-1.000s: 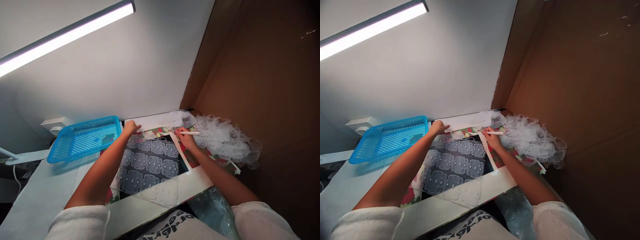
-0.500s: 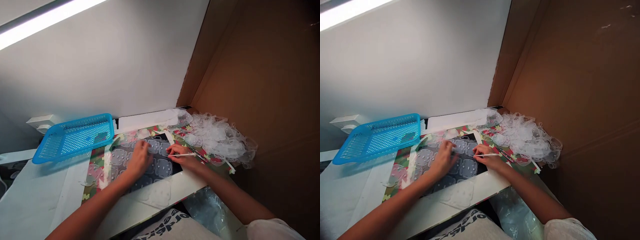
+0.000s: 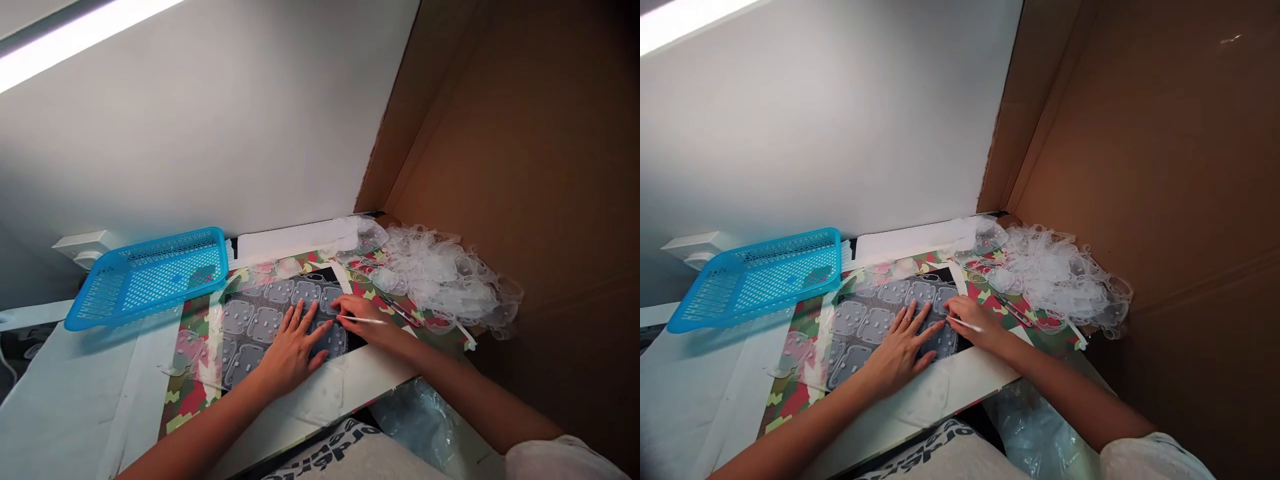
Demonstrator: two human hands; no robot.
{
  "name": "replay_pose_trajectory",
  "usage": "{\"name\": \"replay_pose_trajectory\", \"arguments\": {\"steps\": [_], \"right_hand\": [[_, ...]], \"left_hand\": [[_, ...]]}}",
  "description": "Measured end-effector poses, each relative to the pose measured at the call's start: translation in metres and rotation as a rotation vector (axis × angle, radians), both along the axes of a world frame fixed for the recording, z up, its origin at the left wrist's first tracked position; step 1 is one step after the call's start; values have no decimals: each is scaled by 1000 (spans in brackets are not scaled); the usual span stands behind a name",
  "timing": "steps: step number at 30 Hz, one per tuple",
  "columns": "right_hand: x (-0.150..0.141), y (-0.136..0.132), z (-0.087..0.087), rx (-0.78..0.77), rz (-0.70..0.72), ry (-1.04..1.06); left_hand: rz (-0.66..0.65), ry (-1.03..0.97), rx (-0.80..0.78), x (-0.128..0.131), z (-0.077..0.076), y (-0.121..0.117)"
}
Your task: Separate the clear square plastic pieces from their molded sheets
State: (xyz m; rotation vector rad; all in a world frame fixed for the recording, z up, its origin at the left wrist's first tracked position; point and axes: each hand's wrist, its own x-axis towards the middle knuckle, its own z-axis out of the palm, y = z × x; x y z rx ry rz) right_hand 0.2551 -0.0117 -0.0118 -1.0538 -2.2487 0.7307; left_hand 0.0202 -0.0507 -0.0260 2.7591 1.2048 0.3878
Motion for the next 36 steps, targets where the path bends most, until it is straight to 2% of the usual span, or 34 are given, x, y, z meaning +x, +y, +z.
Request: {"name": "replay_pose_trajectory", "arguments": {"steps": [3, 5, 7, 10, 12, 15, 18, 20, 21, 26, 29, 32, 36], "right_hand": [[-3, -3, -5, 146, 18, -87], [1, 2, -2, 200, -32, -90], [12, 14, 7, 202, -209, -20], [33, 34, 25, 152, -579, 99], [39, 37, 36, 74, -653, 146], [25, 18, 47, -60, -474, 187], [1, -12, 51, -98, -252, 166], [-9, -21, 52, -139, -141, 154], [-11, -21, 51, -177, -118, 175], [1, 16, 40, -422, -258, 451], [6, 35, 30, -510, -275, 447], [3, 42, 23, -521, -273, 395], [-1, 43, 18, -414, -314, 328]], "left_hand": [[0, -4, -3, 0, -1, -1], [7, -11, -10, 0, 0, -1], [15, -21, -23, -1, 1, -2], [13, -56, -72, -1, 5, -3], [25, -137, -124, 0, 10, 0], [124, -417, -290, 10, 21, 18], [275, -721, -693, 24, 32, 45], [303, -795, -879, 32, 34, 60], [294, -801, -903, 36, 33, 65], [280, -797, -784, 40, 21, 70], [278, -779, -704, 40, 18, 67], [289, -761, -628, 42, 18, 64], [314, -774, -515, 45, 18, 58]]}}
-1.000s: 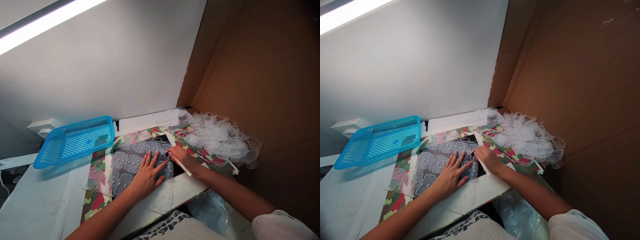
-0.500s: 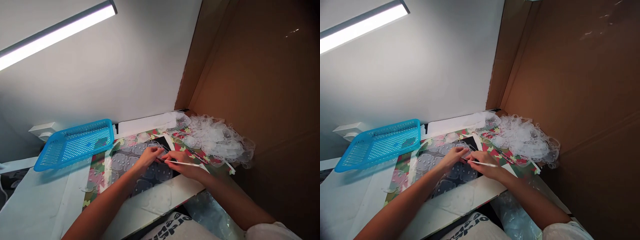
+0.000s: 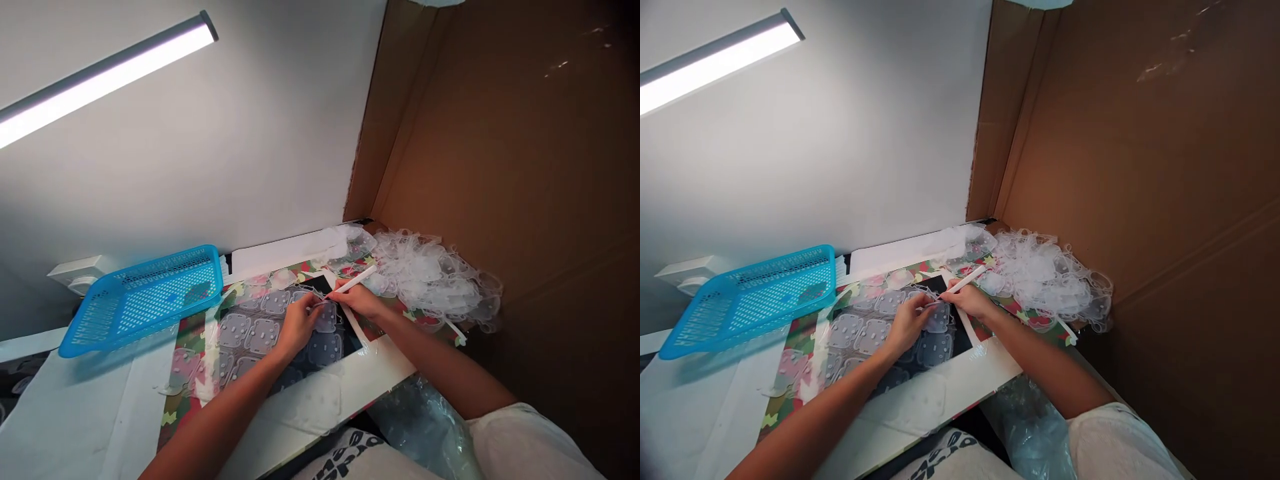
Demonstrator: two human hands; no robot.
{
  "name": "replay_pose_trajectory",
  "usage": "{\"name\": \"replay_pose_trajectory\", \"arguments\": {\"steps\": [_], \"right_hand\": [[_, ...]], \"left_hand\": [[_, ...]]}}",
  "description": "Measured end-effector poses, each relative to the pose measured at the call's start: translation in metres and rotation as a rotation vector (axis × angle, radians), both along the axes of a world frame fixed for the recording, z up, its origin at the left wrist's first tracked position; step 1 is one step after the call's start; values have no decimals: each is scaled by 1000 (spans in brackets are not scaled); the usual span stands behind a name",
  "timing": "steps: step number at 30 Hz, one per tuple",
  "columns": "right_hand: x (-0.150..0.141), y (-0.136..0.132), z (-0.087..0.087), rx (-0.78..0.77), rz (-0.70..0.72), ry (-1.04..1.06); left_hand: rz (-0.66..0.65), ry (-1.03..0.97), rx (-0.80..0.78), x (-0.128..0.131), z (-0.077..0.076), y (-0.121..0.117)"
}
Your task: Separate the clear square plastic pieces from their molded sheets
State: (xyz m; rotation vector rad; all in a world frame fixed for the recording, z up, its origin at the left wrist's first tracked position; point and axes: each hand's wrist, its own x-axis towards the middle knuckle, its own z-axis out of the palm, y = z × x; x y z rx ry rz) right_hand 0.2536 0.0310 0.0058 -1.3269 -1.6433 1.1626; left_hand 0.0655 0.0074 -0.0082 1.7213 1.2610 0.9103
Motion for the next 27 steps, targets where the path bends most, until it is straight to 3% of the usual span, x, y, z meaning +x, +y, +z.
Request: {"name": "replay_pose_trajectory", "arguments": {"steps": [5, 8, 10, 12, 15, 19, 22, 27], "right_hand": [[6, 4, -6, 179, -99, -146], [18, 7, -9, 187, -105, -164], [24, 10, -8, 197, -106, -148], [24, 10, -4, 273, -161, -143], [4, 2, 2, 385, -162, -151], [-36, -21, -1, 368, 187, -181], [-52, -31, -6, 395, 294, -212], [-51, -30, -3, 378, 259, -266]], "left_hand": [[135, -117, 201, -4, 13, -16], [275, -267, 299, -22, 29, -18], [306, -225, 277, -41, 38, -17], [246, -31, 234, -60, 40, -17], [56, 416, 258, -79, 29, -25], [-155, 857, 417, -83, 8, -42], [-221, 968, 476, -81, 2, -48], [-232, 981, 498, -85, 3, -47]]}}
